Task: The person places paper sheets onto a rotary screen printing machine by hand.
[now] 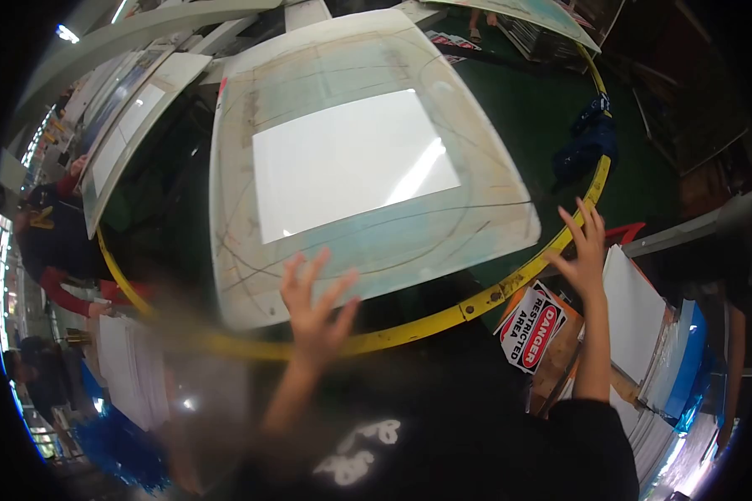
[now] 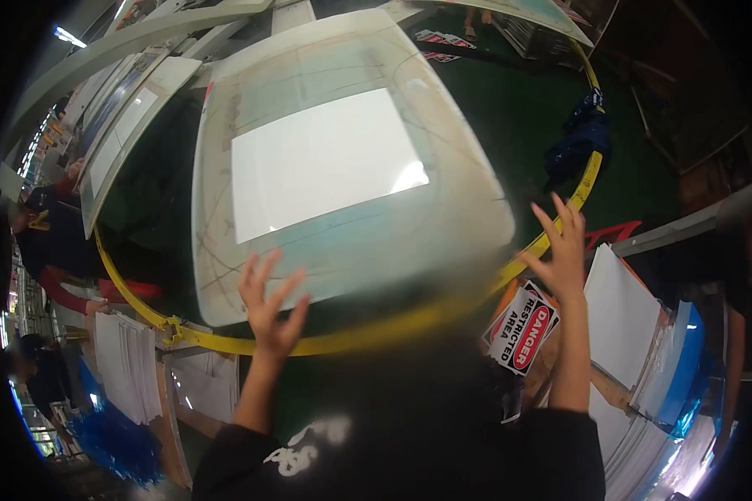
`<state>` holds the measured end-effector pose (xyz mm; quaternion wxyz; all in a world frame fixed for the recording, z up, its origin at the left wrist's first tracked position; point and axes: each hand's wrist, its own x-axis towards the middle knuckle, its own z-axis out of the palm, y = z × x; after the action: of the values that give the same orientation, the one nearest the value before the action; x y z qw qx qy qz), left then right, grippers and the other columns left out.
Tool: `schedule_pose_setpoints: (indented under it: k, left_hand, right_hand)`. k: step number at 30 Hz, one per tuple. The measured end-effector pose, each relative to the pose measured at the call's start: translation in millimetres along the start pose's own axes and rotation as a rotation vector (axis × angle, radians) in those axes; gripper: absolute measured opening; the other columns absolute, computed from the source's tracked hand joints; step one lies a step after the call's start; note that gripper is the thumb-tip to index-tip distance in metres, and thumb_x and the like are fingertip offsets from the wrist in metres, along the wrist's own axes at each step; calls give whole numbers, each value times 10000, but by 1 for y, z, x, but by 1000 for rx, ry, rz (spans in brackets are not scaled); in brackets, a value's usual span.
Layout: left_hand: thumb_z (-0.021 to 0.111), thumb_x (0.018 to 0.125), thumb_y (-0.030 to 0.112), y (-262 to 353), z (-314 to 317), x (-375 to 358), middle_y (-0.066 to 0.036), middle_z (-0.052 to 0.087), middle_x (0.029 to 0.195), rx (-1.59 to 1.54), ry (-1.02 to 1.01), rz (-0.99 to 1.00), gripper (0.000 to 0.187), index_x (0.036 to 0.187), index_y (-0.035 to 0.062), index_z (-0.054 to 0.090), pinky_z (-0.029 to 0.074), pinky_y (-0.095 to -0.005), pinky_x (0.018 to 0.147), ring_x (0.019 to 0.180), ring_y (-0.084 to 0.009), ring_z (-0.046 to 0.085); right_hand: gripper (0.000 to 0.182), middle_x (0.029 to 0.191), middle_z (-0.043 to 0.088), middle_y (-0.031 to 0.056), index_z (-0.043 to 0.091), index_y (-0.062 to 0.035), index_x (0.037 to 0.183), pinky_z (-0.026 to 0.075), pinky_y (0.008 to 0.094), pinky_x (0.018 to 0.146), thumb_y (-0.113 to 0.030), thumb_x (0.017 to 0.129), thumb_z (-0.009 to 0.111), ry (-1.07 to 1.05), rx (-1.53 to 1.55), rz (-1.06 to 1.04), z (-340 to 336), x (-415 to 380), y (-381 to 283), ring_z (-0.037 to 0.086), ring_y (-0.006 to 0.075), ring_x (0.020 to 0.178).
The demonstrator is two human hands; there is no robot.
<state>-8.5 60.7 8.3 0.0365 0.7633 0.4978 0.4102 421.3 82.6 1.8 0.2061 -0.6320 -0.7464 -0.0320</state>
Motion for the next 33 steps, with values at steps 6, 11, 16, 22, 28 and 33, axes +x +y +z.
schedule_pose_setpoints:
  k: [6, 11, 16, 22, 28, 33]
  left_hand:
    - [673, 726, 41, 56, 18, -35, -50, 656, 940, -462, -264, 224, 228, 948, 95, 684, 436, -436, 919, 878, -237, 621]
    - [676, 708, 66, 92, 44, -33, -32, 663, 905, -461, -227, 363, 204, 912, 75, 682, 484, -415, 836, 854, -216, 629]
    - [663, 707, 76, 105, 49, -34, -18, 662, 898, -419, -307, 394, 207, 913, 87, 680, 478, -412, 846, 850, -203, 627]
    - [641, 774, 117, 126, 51, -33, -9, 667, 894, -461, -697, 302, 188, 955, 138, 685, 460, -392, 884, 873, -176, 617]
    - [646, 828, 176, 161, 76, -33, -35, 657, 978, -749, -817, 289, 267, 1089, 117, 647, 458, -361, 894, 907, -217, 607]
    - [680, 819, 183, 199, 41, 13, -124, 557, 1242, -1178, -866, 143, 550, 1309, 53, 466, 410, -332, 983, 1103, -242, 554]
  right_hand:
    - [1229, 1509, -7, 242, 257, -326, 1441, 95, 602, 1085, -249, 383, 879, -709, -278, 647, -57, -138, 40, 97, 463, 1370]
    - [1230, 1442, 195, 322, 227, -340, 1443, 185, 543, 1095, -149, 415, 875, -655, -90, 830, -45, -196, 90, 310, 441, 1309]
    - [1006, 1340, 437, 241, 252, -168, 1438, 276, 488, 1079, -148, 577, 771, -461, -84, 627, -52, -206, 82, 424, 347, 1254]
    - [601, 1193, 580, 183, 499, -31, 1270, 398, 445, 990, -9, 672, 554, 75, -108, 598, -51, -239, 78, 550, 342, 1120]
    - [258, 1040, 654, 186, 634, 27, 1022, 452, 437, 912, 55, 833, 460, 719, -566, 141, -124, -197, -13, 615, 326, 1038]
    - [208, 989, 660, 178, 577, -13, 1035, 459, 451, 890, -162, 940, 468, 1159, -698, -339, -124, -156, -35, 639, 341, 934]
